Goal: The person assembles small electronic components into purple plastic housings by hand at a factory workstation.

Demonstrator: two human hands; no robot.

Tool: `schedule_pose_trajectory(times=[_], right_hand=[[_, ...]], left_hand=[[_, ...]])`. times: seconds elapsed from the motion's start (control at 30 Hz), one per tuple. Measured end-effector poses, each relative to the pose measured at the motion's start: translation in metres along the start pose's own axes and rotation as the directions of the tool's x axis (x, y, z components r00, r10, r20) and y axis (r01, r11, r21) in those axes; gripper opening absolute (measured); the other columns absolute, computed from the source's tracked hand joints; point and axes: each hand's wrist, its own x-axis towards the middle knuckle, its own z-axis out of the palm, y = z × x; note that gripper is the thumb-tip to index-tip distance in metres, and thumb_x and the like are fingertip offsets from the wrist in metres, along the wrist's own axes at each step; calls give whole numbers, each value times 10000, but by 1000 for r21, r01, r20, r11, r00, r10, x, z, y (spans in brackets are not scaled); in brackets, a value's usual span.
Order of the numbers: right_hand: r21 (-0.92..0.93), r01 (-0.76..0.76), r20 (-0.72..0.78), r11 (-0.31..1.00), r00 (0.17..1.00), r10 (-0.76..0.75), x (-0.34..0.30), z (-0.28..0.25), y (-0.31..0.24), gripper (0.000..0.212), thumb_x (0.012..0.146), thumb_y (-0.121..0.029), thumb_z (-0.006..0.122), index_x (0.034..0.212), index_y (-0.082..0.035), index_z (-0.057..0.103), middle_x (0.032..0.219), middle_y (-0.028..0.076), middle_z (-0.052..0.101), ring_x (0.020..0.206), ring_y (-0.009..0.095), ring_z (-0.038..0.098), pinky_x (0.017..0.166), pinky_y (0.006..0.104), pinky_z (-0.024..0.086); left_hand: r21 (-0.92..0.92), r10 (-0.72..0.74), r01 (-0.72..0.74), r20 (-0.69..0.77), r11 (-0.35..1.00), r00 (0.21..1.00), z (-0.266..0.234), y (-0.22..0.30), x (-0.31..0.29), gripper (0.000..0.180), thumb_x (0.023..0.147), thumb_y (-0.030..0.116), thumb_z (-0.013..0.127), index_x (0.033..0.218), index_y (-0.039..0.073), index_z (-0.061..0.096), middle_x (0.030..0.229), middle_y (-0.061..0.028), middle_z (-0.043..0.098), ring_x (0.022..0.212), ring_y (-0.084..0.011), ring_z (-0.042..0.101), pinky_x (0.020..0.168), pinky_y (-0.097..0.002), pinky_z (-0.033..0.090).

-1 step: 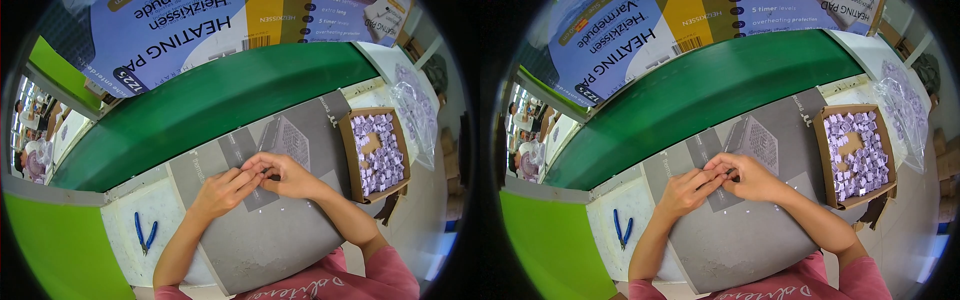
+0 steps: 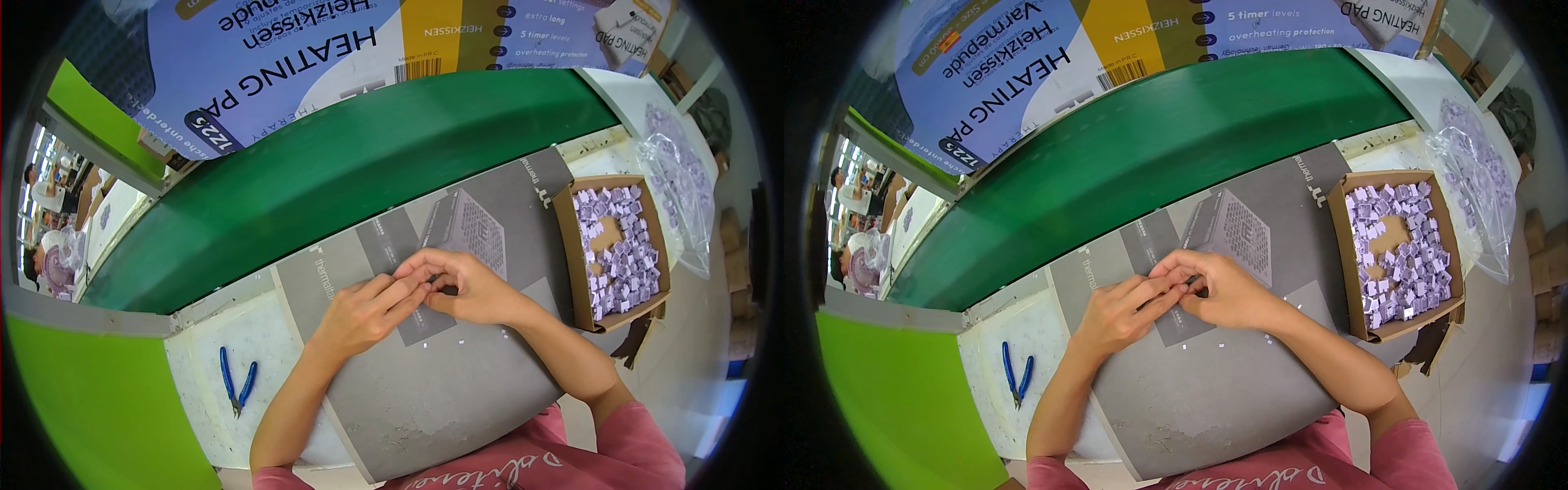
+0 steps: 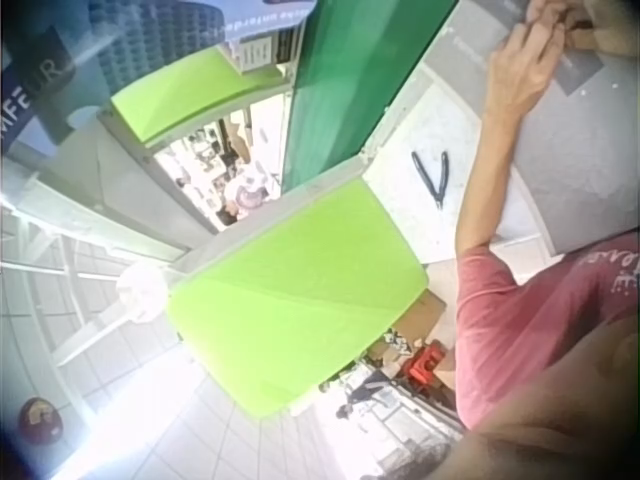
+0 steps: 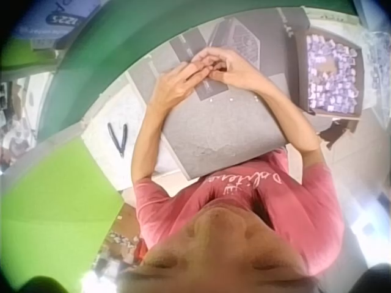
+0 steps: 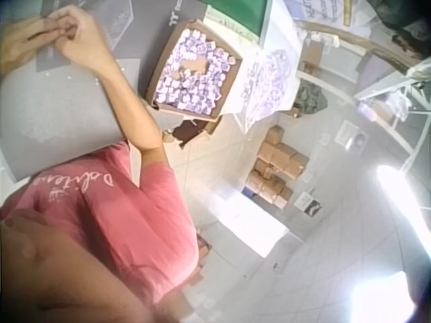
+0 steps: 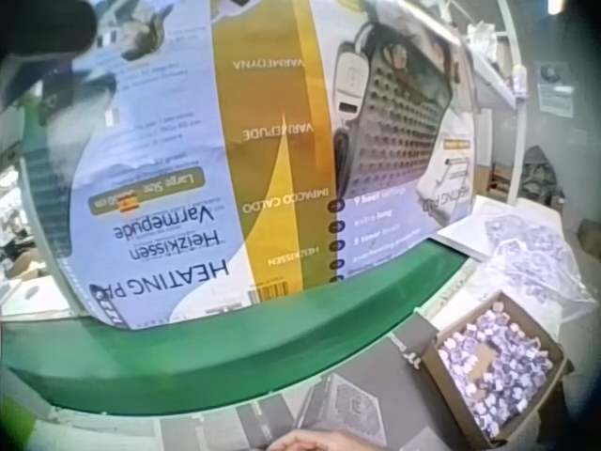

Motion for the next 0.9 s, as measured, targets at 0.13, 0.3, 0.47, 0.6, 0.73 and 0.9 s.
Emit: schedule_pose_trajectory(times=[0.13, 0.3, 0.47, 0.6, 0.73, 0.9], right_hand=[[-3, 6, -1, 1000, 1000, -6, 1, -1, 0, 424, 817, 127, 565, 1207, -34, 609, 1044, 46, 655, 963, 116, 622, 827, 270, 499], [4, 8, -3, 1000, 1000, -8, 1, 0, 1, 424, 817, 132, 573, 1205, -34, 610, 1047, 46, 651, 968, 116, 621, 826, 268, 500], [4, 14, -2, 1000, 1000, -14, 0, 0, -1, 422, 817, 131, 579, 1203, -35, 610, 1046, 47, 651, 968, 116, 621, 825, 267, 500], [-8, 8, -6, 1000, 1000, -8, 0, 0, -1, 418, 819, 130, 579, 1203, -35, 611, 1044, 48, 651, 967, 115, 621, 822, 268, 500], [-2, 13, -8, 1000, 1000, -13, 0, 1, -1, 416, 821, 128, 578, 1203, -35, 610, 1043, 47, 651, 968, 115, 620, 822, 268, 500], [-4, 20, -11, 1000, 1000, -20, 0, 0, 0, 414, 823, 128, 574, 1201, -34, 610, 1040, 45, 651, 968, 111, 619, 822, 265, 498]], left_hand=[[-5, -5, 5, 9, 1000, 1000, 0, -1, 0, 346, 716, 87, 713, 1061, 102, 717, 1076, 23, 641, 785, -108, 603, 537, -229, 494], [4, -6, 6, 4, 1000, 1000, 1, -1, 1, 343, 717, 84, 716, 1059, 109, 719, 1078, 31, 643, 779, -103, 599, 530, -223, 487], [17, -5, 5, -9, 1000, 1000, 2, -1, 0, 344, 715, 79, 718, 1057, 114, 720, 1061, 39, 637, 775, -100, 594, 526, -220, 482], [21, -6, 6, -8, 1000, 1000, 1, 0, 1, 338, 715, 77, 718, 1050, 114, 720, 1046, 44, 632, 773, -98, 590, 525, -221, 480], [23, -7, 7, -10, 1000, 1000, 1, 0, 1, 322, 716, 78, 718, 1036, 107, 717, 1045, 44, 632, 774, -97, 589, 525, -222, 481], [17, -6, 6, -5, 1000, 1000, 1, 1, 2, 319, 713, 80, 719, 1031, 100, 716, 1052, 41, 636, 783, -98, 592, 528, -222, 484]])
